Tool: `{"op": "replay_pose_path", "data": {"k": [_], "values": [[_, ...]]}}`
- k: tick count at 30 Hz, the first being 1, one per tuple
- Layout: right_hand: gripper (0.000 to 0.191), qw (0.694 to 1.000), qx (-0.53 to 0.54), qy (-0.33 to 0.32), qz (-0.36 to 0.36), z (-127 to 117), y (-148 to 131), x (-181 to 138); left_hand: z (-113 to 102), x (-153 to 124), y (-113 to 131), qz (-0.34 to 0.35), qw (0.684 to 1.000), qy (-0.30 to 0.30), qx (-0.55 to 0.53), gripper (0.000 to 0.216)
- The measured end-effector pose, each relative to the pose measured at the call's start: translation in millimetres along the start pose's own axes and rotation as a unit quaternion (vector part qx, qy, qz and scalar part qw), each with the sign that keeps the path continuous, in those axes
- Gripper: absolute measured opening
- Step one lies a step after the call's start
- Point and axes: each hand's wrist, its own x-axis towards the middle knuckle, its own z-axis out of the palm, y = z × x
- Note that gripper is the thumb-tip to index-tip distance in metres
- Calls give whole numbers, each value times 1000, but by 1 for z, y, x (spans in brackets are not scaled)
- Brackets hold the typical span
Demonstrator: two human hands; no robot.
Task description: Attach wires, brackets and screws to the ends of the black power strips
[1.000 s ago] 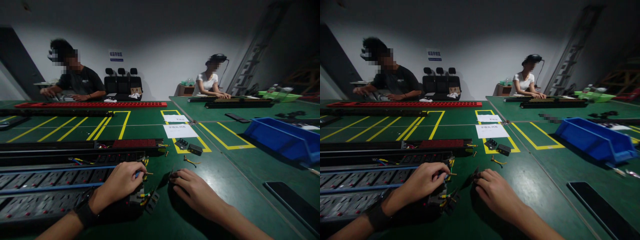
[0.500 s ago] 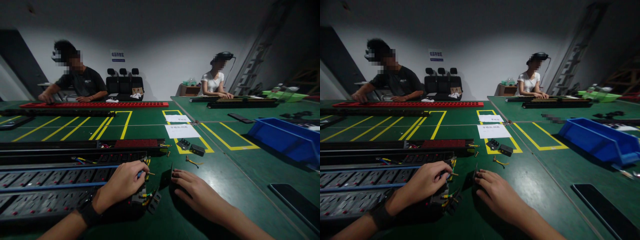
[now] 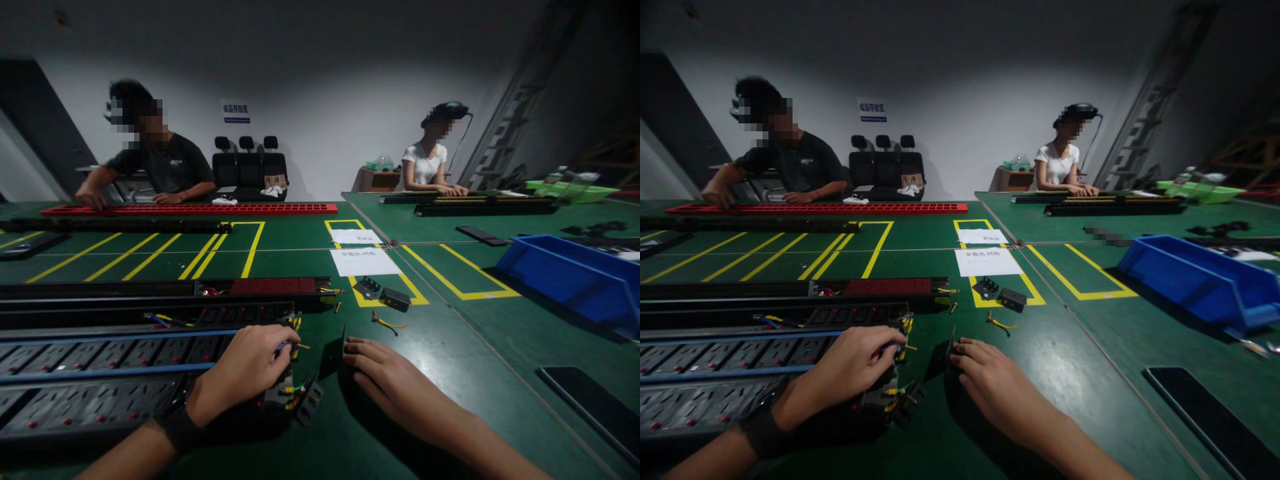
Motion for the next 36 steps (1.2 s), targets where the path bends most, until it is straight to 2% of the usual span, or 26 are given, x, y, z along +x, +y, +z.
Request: {"op": "replay_pose_path", "data": {"k": [18,25,36], "values": [[38,1000,6,14,2,2,0,-1,0,0,0,15,1000,7,3,30],[37,1000,9,-1,9,0,-1,0,-1,0,2,7,1000,-1,-3,30],[39,1000,-3,22,9,2,0,1,-2,0,3,6,1000,-2,0,30]]}}
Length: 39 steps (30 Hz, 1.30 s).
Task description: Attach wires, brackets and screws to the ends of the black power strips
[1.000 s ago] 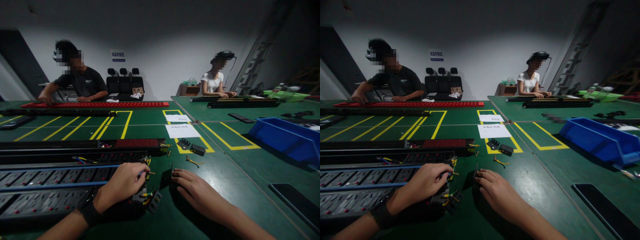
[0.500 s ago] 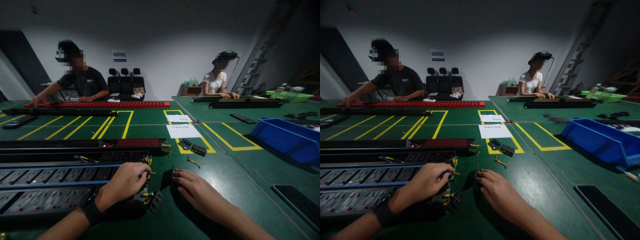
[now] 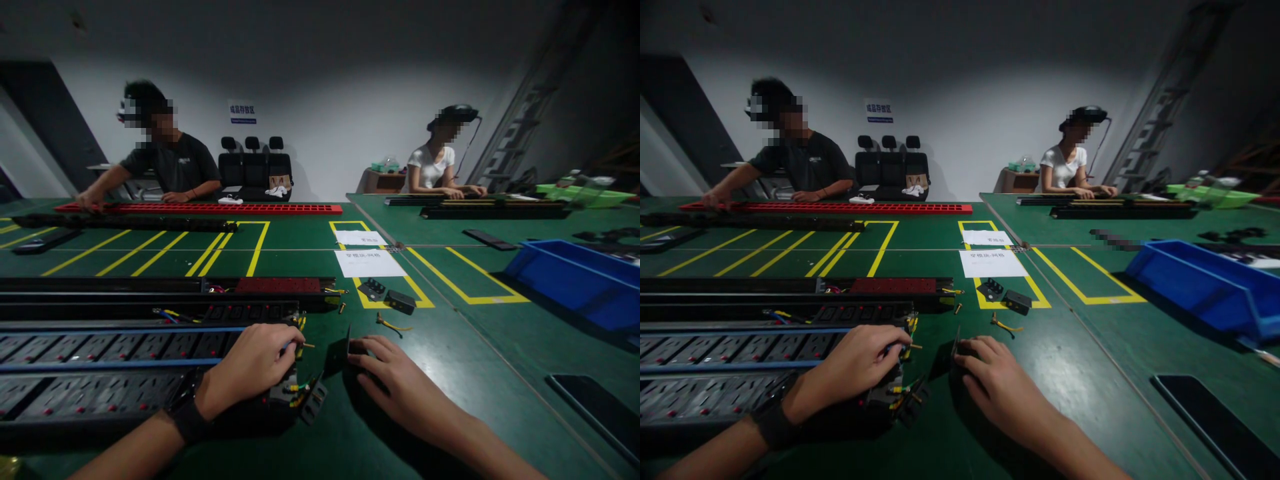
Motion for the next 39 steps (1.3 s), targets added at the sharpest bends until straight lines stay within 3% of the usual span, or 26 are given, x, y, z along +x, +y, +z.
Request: {"op": "replay_pose_path", "data": {"k": [6,12,20,27,33,39], "values": [[38,1000,15,-22,-2,-1,0,1,1,0,0,-2,1000,-6,5,30],[44,996,5,-87,-9,3,-5,5,0,0,2,-12,1000,-19,1,31],[56,993,-34,-94,-66,10,4,8,0,1,4,-23,999,-23,11,29],[47,986,-45,-149,-63,3,3,21,0,0,6,-31,999,-30,18,28],[58,985,-56,-132,-99,8,-2,31,0,0,7,-35,999,-30,10,29],[58,982,-69,-119,-128,15,-1,39,1,1,5,-32,999,-25,7,28]]}}
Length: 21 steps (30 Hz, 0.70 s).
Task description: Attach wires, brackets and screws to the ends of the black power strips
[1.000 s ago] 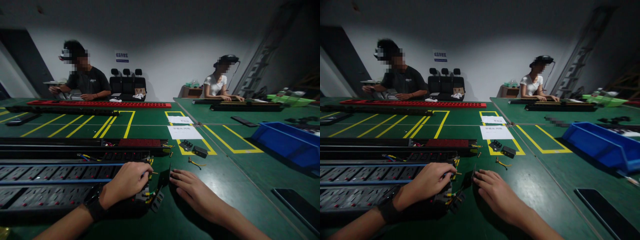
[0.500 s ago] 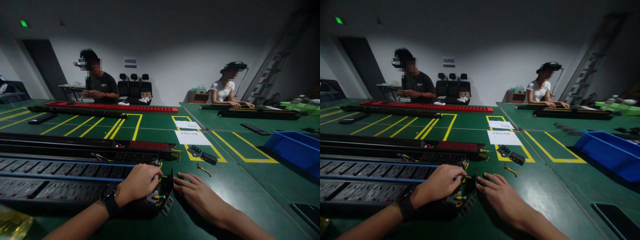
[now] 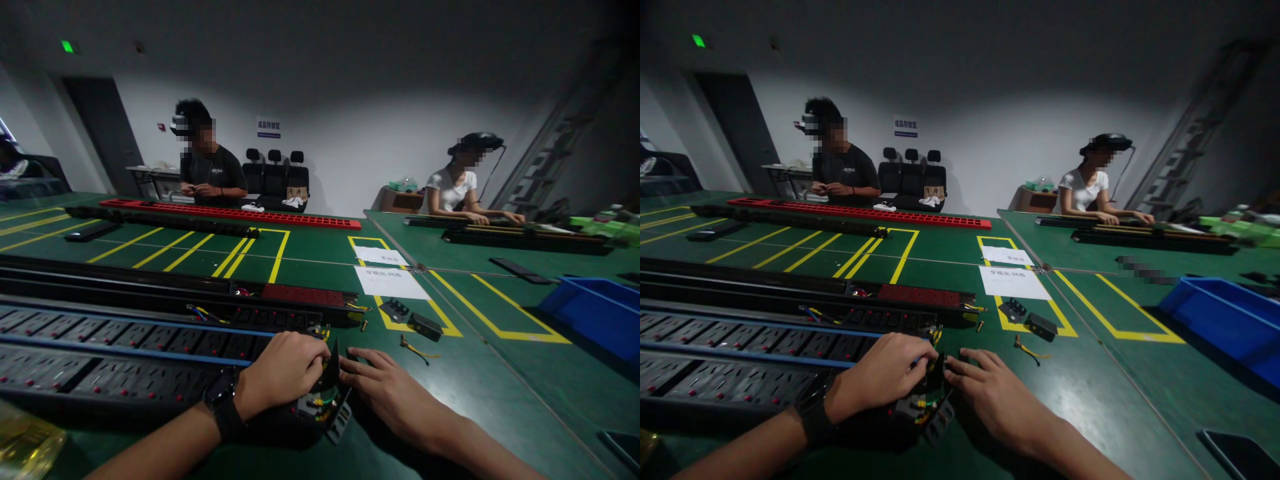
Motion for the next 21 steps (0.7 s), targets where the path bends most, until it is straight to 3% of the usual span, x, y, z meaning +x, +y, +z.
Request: {"op": "replay_pose_path", "data": {"k": [12,21], "values": [[56,995,-2,91,-31,13,2,-2,-1,-4,3,7,1000,13,13,28],[43,986,35,155,-44,14,-1,-2,-3,-5,4,7,999,36,22,20]]}}
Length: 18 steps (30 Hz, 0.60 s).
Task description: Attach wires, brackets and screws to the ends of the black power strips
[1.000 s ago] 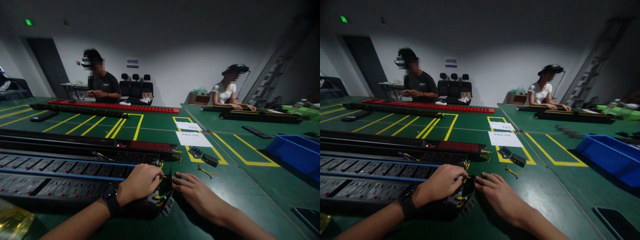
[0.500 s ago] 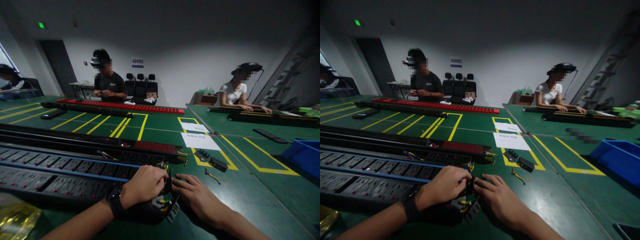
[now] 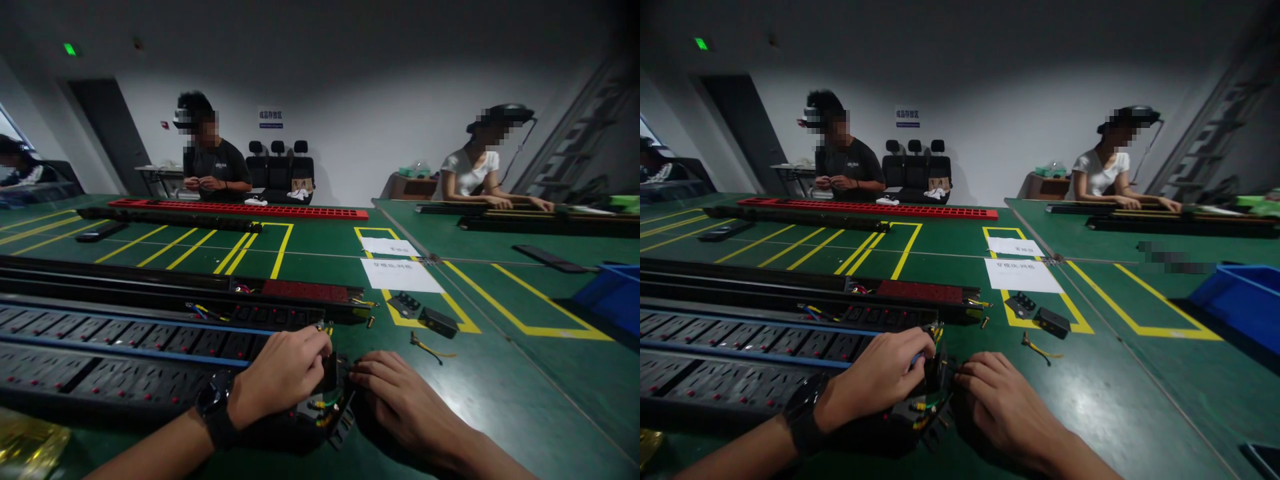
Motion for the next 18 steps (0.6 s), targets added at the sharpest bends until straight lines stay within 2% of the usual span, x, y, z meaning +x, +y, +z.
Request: {"op": "replay_pose_path", "data": {"k": [7,18], "values": [[39,1000,-11,-8,-3,-1,0,0,4,-2,-4,12,1000,14,-9,20],[52,998,3,-66,-2,-4,-2,1,4,-1,-4,11,1000,22,-19,21]]}}
